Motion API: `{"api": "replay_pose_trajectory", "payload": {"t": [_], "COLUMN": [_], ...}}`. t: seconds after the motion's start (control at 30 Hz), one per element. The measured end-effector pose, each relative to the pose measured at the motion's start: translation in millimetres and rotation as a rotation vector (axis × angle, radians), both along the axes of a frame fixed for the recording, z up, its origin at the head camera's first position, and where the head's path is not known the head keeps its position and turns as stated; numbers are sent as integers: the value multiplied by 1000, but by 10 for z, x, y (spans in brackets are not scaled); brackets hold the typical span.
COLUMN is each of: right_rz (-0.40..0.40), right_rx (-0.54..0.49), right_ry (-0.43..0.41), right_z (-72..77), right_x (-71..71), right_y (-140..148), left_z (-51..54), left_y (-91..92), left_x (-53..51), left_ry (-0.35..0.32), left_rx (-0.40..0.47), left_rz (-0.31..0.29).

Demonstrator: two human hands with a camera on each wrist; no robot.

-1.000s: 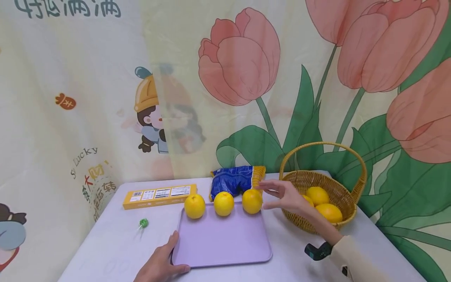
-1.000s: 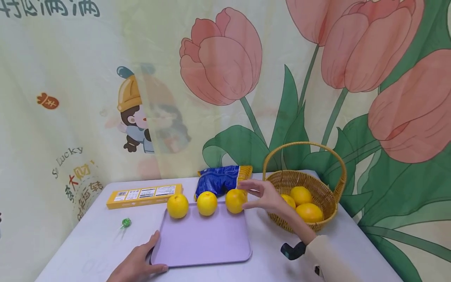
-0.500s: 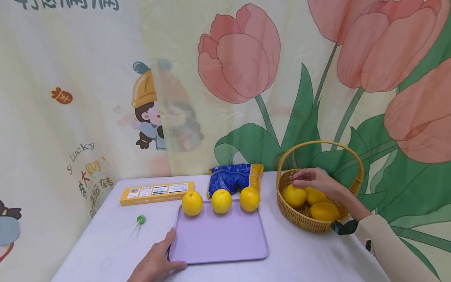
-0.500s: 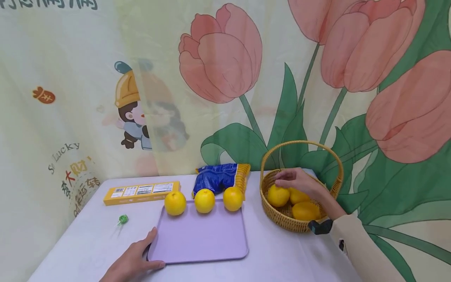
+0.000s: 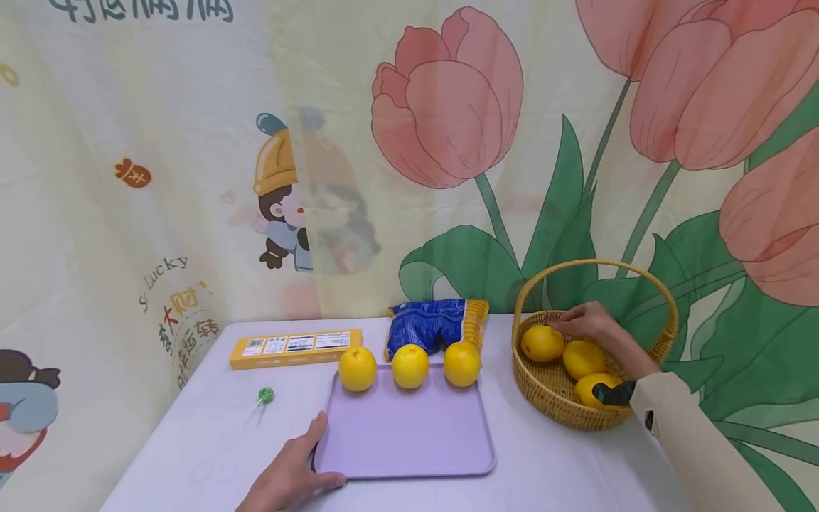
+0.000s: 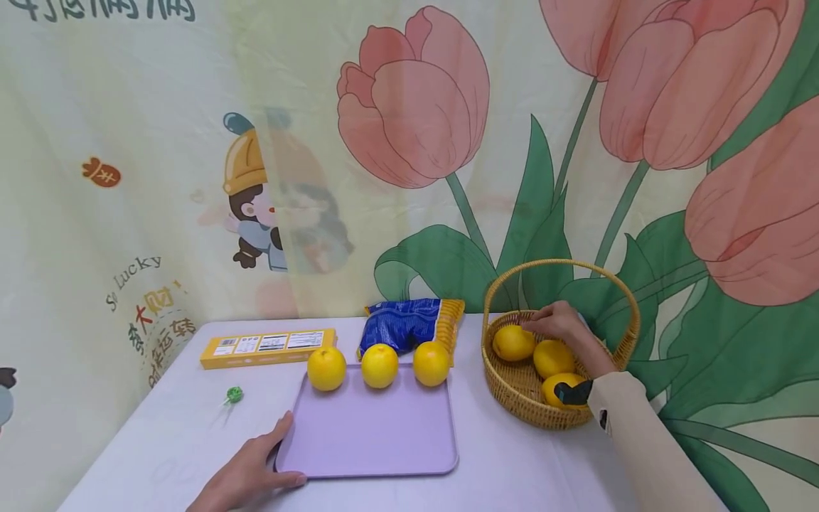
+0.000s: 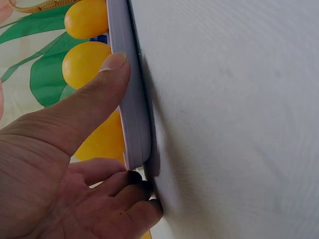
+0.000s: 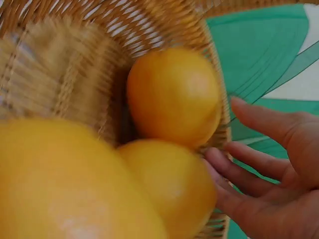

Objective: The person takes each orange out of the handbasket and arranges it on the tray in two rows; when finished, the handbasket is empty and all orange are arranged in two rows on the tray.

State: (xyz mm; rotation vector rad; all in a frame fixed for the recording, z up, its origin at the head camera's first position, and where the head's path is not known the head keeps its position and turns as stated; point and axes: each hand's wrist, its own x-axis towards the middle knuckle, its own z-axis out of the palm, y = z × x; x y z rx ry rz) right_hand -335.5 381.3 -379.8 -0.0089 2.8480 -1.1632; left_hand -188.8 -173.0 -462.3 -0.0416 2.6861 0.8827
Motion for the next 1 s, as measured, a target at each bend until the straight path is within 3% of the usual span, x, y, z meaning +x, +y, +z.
{"api": "replay_pose_trajectory", "payload": {"t": [0.37,0.67,1.0], "right_rz": [-17,87,110], "right_rx": [101,176,158], "right_ry": [-143,-206,-35], "right_z": [-97,-69,-116], "right_x": [-186,-188,-43], "right_y": [-102,-187,-329], "left_z": [38,-6,-4], "left_y": [5,24,28], "left_x": [-16,-11,-13], "left_ry": [23,20,29], "left_rx": [1,10,-14], "left_rz": [-12,1,-1]}}
